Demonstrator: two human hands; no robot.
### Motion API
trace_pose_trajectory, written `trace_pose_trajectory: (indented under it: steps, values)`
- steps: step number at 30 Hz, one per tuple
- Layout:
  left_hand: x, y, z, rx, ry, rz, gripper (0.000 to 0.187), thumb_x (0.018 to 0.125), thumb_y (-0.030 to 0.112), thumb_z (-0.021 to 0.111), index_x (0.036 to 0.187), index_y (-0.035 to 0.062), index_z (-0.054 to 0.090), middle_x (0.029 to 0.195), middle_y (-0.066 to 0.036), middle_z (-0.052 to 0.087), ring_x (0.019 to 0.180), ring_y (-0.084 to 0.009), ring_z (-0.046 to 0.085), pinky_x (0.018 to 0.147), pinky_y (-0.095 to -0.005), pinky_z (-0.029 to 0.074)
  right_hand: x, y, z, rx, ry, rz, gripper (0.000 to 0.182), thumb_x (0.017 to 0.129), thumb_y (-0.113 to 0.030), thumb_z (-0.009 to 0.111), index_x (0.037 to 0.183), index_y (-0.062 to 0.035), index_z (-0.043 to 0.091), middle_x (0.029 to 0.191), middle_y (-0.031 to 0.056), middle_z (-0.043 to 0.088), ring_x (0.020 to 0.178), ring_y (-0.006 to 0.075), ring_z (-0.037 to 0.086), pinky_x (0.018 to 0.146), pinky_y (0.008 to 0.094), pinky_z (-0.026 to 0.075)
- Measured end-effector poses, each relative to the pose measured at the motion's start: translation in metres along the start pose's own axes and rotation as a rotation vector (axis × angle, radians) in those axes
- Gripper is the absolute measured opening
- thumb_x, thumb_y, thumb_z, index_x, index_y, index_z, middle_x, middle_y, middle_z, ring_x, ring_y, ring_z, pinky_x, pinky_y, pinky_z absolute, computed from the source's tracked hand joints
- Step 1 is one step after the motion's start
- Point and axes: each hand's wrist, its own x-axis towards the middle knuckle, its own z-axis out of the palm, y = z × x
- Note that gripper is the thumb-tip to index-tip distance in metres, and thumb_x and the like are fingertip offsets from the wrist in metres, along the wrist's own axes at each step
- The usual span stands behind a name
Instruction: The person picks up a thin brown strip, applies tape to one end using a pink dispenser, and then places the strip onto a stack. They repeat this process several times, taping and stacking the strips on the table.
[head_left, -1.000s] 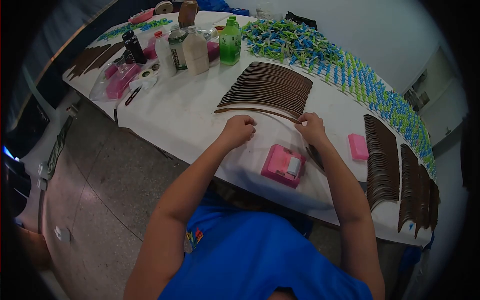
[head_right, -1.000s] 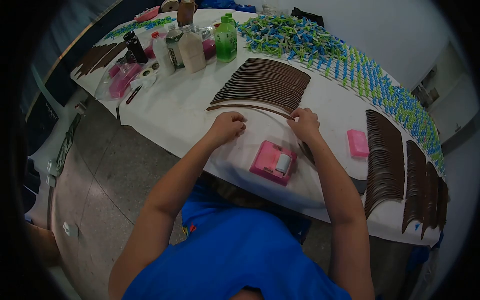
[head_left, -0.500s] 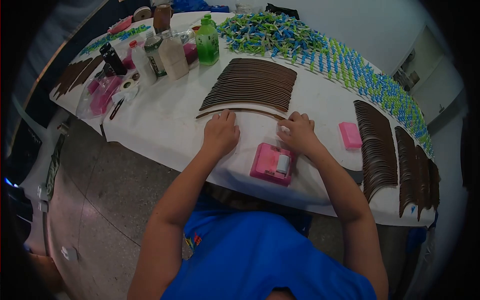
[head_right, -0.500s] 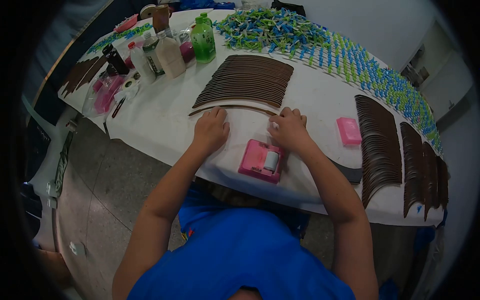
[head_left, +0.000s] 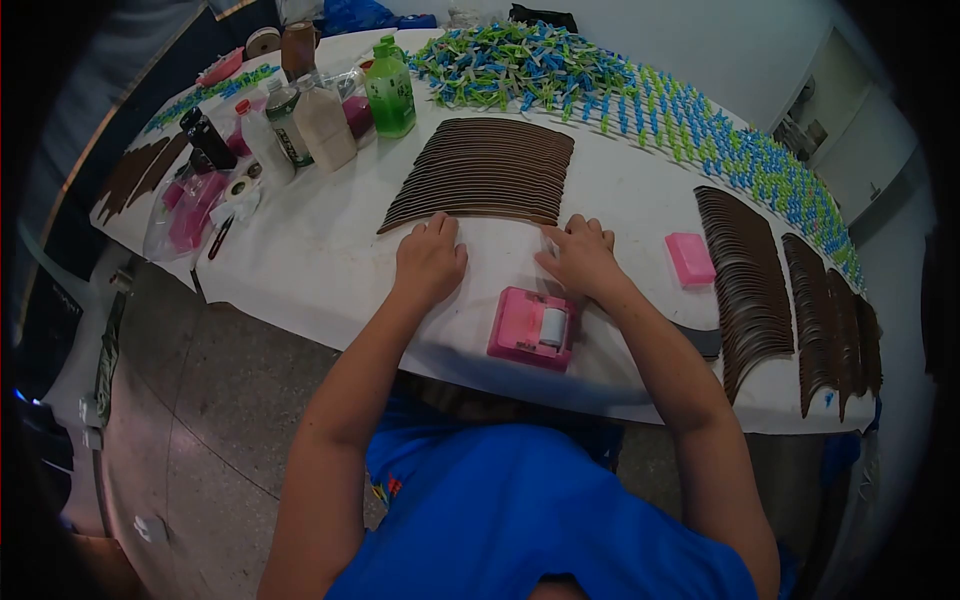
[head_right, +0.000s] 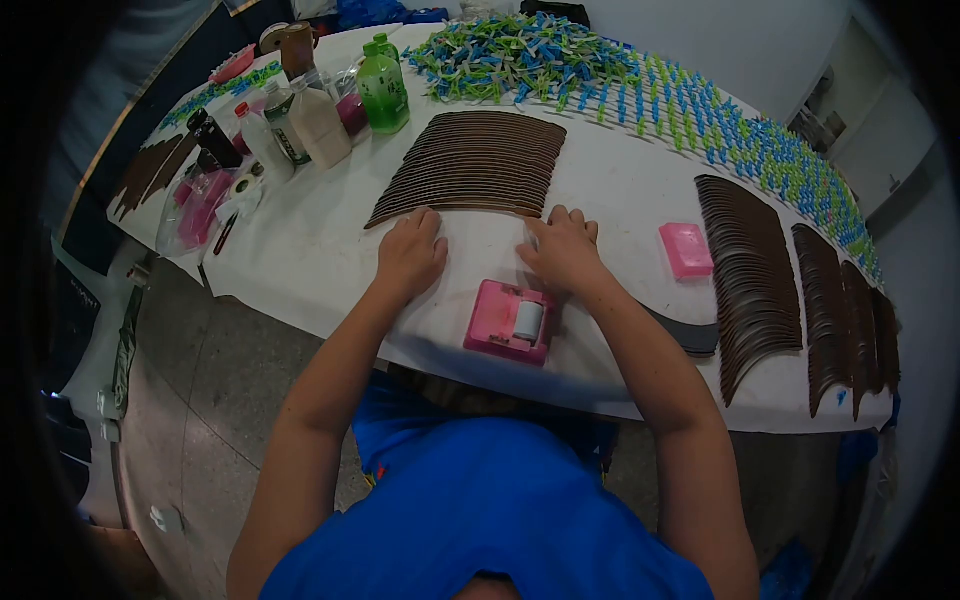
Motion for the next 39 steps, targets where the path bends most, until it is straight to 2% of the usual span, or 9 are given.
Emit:
trace_pose_trajectory:
  steps: [9, 13, 16, 18, 19, 21, 24, 30, 39]
  values:
    - [0.0, 0.001, -0.001, 0.003, -0.016, -0.014, 0.033, 0.091, 0.022, 0.07, 0.117, 0.0047, 0.061, 0.124, -0.013, 0.065, 0.102, -0.0392, 0.065, 0.087, -0.0523, 0.055, 0.002, 0.0, 0.001, 0.004, -0.013, 0.021, 0.058, 0.093, -0.049, 0.07, 0.143, -0.0195, 0.068, 0.129, 0.0159, 0.059, 0.125, 0.0361, 0.051, 0.108, 0.0518, 0.036]
    - [-0.001, 0.001, -0.002, -0.002, 0.002, -0.005, 0.032, 0.091, 0.022, 0.07, 0.117, 0.0044, 0.062, 0.124, -0.013, 0.065, 0.102, -0.0387, 0.065, 0.088, -0.0519, 0.055, -0.002, 0.001, 0.001, 0.023, 0.017, 0.02, 0.058, 0.092, -0.05, 0.071, 0.141, -0.0176, 0.07, 0.128, 0.0154, 0.059, 0.124, 0.0356, 0.051, 0.108, 0.0514, 0.036]
    - [-0.002, 0.002, -0.003, 0.022, 0.006, -0.002, 0.031, 0.09, 0.022, 0.072, 0.114, 0.0041, 0.064, 0.118, -0.012, 0.066, 0.101, -0.0352, 0.065, 0.087, -0.0493, 0.055, -0.013, 0.008, -0.002, 0.024, 0.057, 0.019, 0.055, 0.091, -0.049, 0.074, 0.134, -0.0157, 0.075, 0.127, 0.0134, 0.061, 0.124, 0.0335, 0.052, 0.108, 0.051, 0.036]
    - [-0.003, 0.002, -0.002, 0.013, 0.024, 0.012, 0.029, 0.09, 0.021, 0.072, 0.112, 0.0039, 0.064, 0.117, -0.012, 0.066, 0.1, -0.0351, 0.065, 0.086, -0.049, 0.055, -0.025, 0.018, -0.004, 0.069, 0.173, -0.001, 0.045, 0.088, -0.043, 0.079, 0.122, -0.014, 0.079, 0.119, 0.0106, 0.064, 0.117, 0.0315, 0.057, 0.103, 0.0507, 0.04]
    - [-0.003, 0.002, -0.003, 0.003, 0.043, 0.03, 0.028, 0.089, 0.02, 0.073, 0.111, 0.0038, 0.065, 0.116, -0.012, 0.067, 0.099, -0.0349, 0.065, 0.086, -0.0487, 0.055, -0.032, 0.022, -0.008, 0.071, 0.172, -0.007, 0.045, 0.088, -0.043, 0.079, 0.122, -0.014, 0.079, 0.119, 0.0106, 0.064, 0.117, 0.0315, 0.057, 0.103, 0.0507, 0.04]
    - [-0.003, 0.002, -0.005, -0.008, 0.042, 0.039, 0.027, 0.089, 0.02, 0.073, 0.109, 0.0036, 0.065, 0.114, -0.012, 0.067, 0.098, -0.0347, 0.065, 0.085, -0.0482, 0.055, -0.049, 0.033, -0.019, 0.159, 0.264, -0.018, 0.033, 0.088, -0.034, 0.081, 0.112, -0.012, 0.08, 0.111, 0.0094, 0.066, 0.108, 0.0315, 0.061, 0.096, 0.0487, 0.045]
    - [-0.002, 0.005, -0.004, -0.034, 0.03, 0.06, 0.025, 0.088, 0.019, 0.074, 0.106, 0.0033, 0.066, 0.11, -0.013, 0.068, 0.096, -0.0344, 0.066, 0.084, -0.0474, 0.055, -0.078, 0.051, -0.03, 0.231, 0.353, -0.047, 0.024, 0.088, -0.025, 0.082, 0.106, -0.0092, 0.079, 0.107, 0.0103, 0.067, 0.104, 0.0323, 0.063, 0.092, 0.047, 0.047]
    - [0.008, 0.03, 0.008, -0.102, 0.01, 0.169, 0.023, 0.088, 0.018, 0.074, 0.104, 0.0033, 0.067, 0.106, -0.013, 0.069, 0.095, -0.0339, 0.066, 0.085, -0.0466, 0.055, -0.128, 0.093, -0.021, 0.275, 0.392, 0.032, 0.022, 0.089, -0.019, 0.081, 0.108, -0.0072, 0.077, 0.108, 0.0111, 0.067, 0.106, 0.0323, 0.063, 0.092, 0.0465, 0.046]
    - [0.027, 0.04, 0.024, -0.133, 0.027, 0.224, 0.024, 0.088, 0.018, 0.073, 0.105, 0.0027, 0.067, 0.108, -0.013, 0.068, 0.095, -0.0337, 0.066, 0.086, -0.0464, 0.056, -0.163, 0.078, -0.008, 0.026, 0.62, 0.052, 0.022, 0.09, -0.018, 0.079, 0.108, -0.0052, 0.075, 0.109, 0.0112, 0.068, 0.106, 0.0311, 0.063, 0.096, 0.0461, 0.044]
